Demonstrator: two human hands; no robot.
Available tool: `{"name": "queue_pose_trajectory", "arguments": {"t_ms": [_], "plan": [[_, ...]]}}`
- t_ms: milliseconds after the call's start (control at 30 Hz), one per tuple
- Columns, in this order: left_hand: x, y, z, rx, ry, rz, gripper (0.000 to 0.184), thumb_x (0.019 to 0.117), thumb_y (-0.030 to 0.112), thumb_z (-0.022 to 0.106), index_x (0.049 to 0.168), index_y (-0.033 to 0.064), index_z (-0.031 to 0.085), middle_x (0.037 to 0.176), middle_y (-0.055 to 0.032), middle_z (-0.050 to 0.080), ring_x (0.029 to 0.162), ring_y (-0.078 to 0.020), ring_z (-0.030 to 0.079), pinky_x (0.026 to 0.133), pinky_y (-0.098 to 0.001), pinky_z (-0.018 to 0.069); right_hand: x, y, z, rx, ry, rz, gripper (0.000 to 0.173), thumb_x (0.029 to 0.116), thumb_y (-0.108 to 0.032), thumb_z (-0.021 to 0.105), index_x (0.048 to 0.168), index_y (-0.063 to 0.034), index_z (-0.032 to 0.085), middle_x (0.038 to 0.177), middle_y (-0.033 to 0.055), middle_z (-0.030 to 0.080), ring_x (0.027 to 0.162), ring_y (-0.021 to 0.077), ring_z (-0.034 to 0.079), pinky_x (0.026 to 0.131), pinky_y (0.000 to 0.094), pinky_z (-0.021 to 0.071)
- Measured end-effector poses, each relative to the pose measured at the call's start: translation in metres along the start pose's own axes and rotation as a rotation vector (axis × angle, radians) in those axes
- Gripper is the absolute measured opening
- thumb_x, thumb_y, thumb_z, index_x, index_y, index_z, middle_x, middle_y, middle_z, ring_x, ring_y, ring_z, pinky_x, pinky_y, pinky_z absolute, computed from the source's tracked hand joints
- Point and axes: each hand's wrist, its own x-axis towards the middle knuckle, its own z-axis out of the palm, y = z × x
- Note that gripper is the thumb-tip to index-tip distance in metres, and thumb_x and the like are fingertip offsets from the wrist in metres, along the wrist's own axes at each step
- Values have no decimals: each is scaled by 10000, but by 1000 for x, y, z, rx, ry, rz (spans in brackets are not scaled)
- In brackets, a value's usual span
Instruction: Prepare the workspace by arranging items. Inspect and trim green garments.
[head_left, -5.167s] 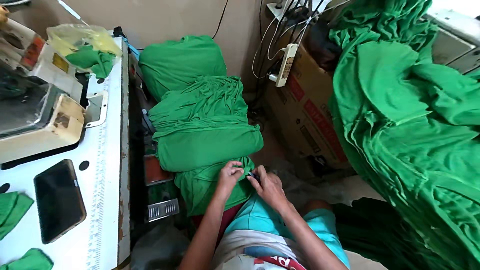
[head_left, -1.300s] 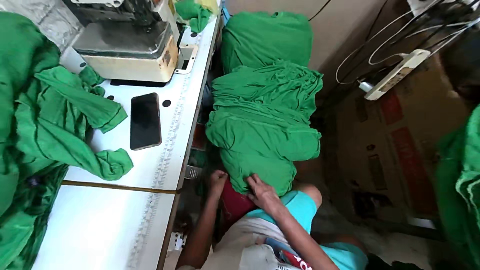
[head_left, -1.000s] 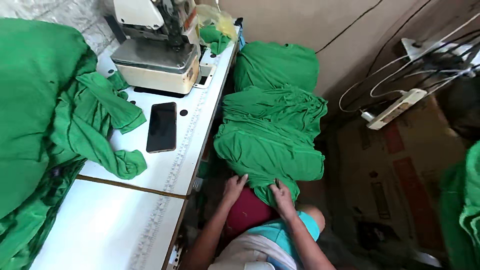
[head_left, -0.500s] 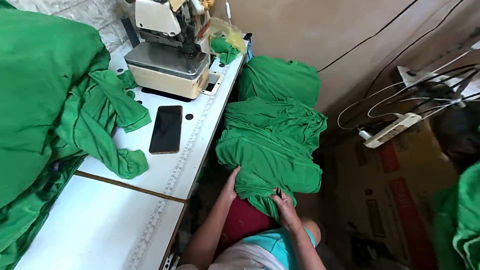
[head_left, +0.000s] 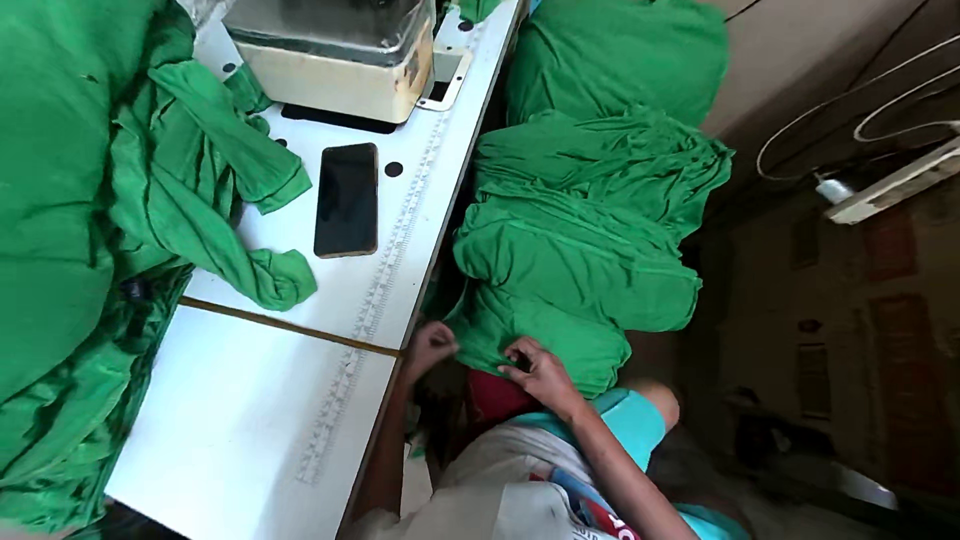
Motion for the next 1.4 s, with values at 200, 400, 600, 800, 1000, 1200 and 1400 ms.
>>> {"name": "queue_pose_trajectory", "arguments": {"t_ms": [200,400,600,800,1000,1200,1400], "plan": [[-3,10,25,203,-8,9,241,1026,129,591,1156,-32,712,1209,-208,680,1076,-294,662,993,-428,508,9,-6,9,-178,-32,65,259,1010,-190,593,1191,-42,705,1232,172,666,1077,338,680,925,559,541],[10,25,30,214,22,265,467,878,293,789,1248,29,679,1397,-154,605,1389,-322,475,1160,-541,350,7,-2,8,61,247,-73,164,983,-109,606,1042,-7,720,1049,145,699,967,253,688,868,467,567],[33,48,54,410,410,117,397,875,-34,634,1258,57,683,1312,-154,667,1266,-350,591,1085,-587,404,-18,-1,-39,39,541,-183,203,1028,-65,545,1134,67,657,1164,193,702,1006,252,709,883,413,592],[34,21,35,282,406,32,407,859,-79,640,1257,-2,662,1243,-205,673,1166,-358,640,1034,-537,486,-31,71,-86,-187,418,275,243,1062,-119,529,1217,38,630,1120,260,682,1046,429,674,926,631,513],[4,-5,51,282,505,173,316,833,-141,645,1129,-47,707,1185,-226,696,1127,-390,659,1023,-553,488,-18,73,-57,-240,548,367,239,1064,-126,523,1205,22,646,1181,257,672,1078,455,666,913,662,505],[2,-33,49,411,342,275,397,829,83,669,1221,17,657,1414,-161,596,1337,-371,524,1115,-631,321,-16,89,-63,-229,406,357,318,1046,-251,594,1191,25,656,1245,258,627,1144,426,632,966,616,504],[-5,2,64,205,421,296,289,1034,156,529,1194,-63,632,1129,-208,683,998,-284,685,890,-422,568,-14,43,-59,-100,623,170,356,1033,-292,605,1129,47,654,1010,227,695,910,369,691,823,580,550]]}}
